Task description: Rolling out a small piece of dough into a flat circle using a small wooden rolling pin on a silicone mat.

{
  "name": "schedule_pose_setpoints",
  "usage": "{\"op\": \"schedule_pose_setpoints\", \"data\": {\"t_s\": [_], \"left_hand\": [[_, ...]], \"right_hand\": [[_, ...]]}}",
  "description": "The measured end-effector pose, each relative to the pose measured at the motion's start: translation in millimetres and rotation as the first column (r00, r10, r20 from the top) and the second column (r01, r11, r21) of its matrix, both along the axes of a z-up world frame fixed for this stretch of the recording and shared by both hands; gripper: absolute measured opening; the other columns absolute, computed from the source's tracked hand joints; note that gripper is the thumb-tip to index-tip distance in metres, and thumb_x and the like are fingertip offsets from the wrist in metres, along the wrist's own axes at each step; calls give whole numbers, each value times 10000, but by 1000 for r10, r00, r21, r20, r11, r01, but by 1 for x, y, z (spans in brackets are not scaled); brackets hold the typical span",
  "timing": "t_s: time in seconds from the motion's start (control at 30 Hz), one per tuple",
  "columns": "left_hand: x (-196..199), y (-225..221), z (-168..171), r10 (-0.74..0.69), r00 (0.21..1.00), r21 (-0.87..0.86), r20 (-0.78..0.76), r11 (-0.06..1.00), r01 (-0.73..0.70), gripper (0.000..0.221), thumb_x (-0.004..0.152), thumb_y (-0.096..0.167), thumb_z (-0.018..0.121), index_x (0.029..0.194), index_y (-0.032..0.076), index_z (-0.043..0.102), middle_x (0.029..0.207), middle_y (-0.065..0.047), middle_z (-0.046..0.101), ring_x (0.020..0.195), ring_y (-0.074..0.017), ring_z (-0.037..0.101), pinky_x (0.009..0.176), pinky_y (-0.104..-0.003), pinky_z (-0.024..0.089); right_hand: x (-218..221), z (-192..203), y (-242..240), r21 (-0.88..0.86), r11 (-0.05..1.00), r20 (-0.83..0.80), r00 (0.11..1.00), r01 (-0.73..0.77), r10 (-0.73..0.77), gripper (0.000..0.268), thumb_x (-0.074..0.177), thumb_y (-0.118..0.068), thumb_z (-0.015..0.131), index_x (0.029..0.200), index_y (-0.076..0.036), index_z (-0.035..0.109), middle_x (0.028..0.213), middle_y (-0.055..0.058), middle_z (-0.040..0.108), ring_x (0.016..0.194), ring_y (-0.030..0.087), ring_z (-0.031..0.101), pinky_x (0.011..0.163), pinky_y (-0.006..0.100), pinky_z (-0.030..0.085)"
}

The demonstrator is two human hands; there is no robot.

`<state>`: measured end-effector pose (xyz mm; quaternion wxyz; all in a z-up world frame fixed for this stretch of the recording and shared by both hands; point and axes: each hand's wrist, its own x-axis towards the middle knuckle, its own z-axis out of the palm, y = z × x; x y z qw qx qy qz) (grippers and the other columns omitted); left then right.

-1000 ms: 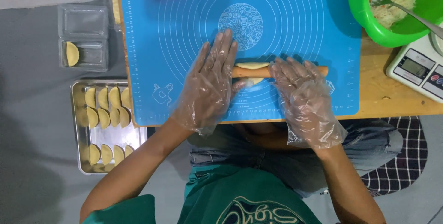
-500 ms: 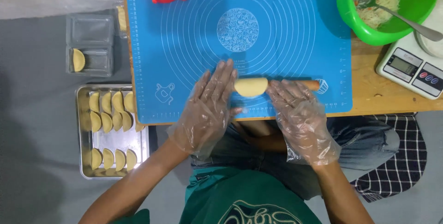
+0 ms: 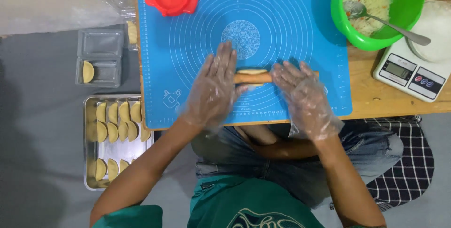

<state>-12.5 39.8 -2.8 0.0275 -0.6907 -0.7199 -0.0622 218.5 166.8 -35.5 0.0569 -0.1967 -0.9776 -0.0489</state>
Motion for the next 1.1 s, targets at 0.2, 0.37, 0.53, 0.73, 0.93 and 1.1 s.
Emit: {"op": "schedule_pose_setpoints", "data": {"t_s": [0.2,0.37,0.53,0.73,0.93,1.1], "left_hand": [[-16,36,23,24,999,-237,-23,971,-29,790,1077,566,193,1615,-9,258,1695,-251,159,1584,-343,149,1268,-553,87],[-28,67,12,67,991,-284,-117,954,-98,790,1086,590,138,1636,34,251,1715,-196,119,1592,-306,104,1244,-602,-63],[-41,79,17,85,996,-284,4,956,-80,768,1085,598,109,1646,99,273,1725,-134,105,1593,-293,96,1228,-630,-91],[-63,72,-30,-167,979,21,113,986,166,538,1121,428,352,1609,206,394,1709,-58,250,1571,-258,199,1251,-601,6],[-51,72,21,-182,889,-183,420,943,279,439,990,623,493,1280,341,662,1268,39,617,1282,-281,522,1125,-546,309],[-27,75,58,104,743,-391,661,893,223,314,941,402,714,1112,160,817,943,-137,776,947,-373,739,939,-481,537]], "right_hand": [[-15,-22,35,-74,997,38,999,16,-13,546,976,-127,637,1512,-201,565,1592,11,539,1546,227,400,1324,452,197],[-26,-24,65,-53,998,170,985,44,-34,539,1030,-210,619,1558,-263,523,1623,-33,505,1577,204,343,1321,452,177],[-44,-2,69,236,971,371,922,25,-113,497,1038,-428,548,1533,-393,504,1611,-168,482,1576,109,325,1324,404,158],[-26,16,33,-563,788,-504,860,-250,-86,534,966,-273,575,1490,-183,528,1546,28,525,1471,298,441,1274,528,178],[-19,19,6,-518,847,-488,855,-118,-178,467,864,12,781,1298,-153,734,1253,40,740,1316,242,626,1284,509,219],[-18,13,9,-420,907,-461,870,-39,-176,438,893,-39,780,1304,-179,718,1196,28,736,1254,221,655,1244,507,293]]}}
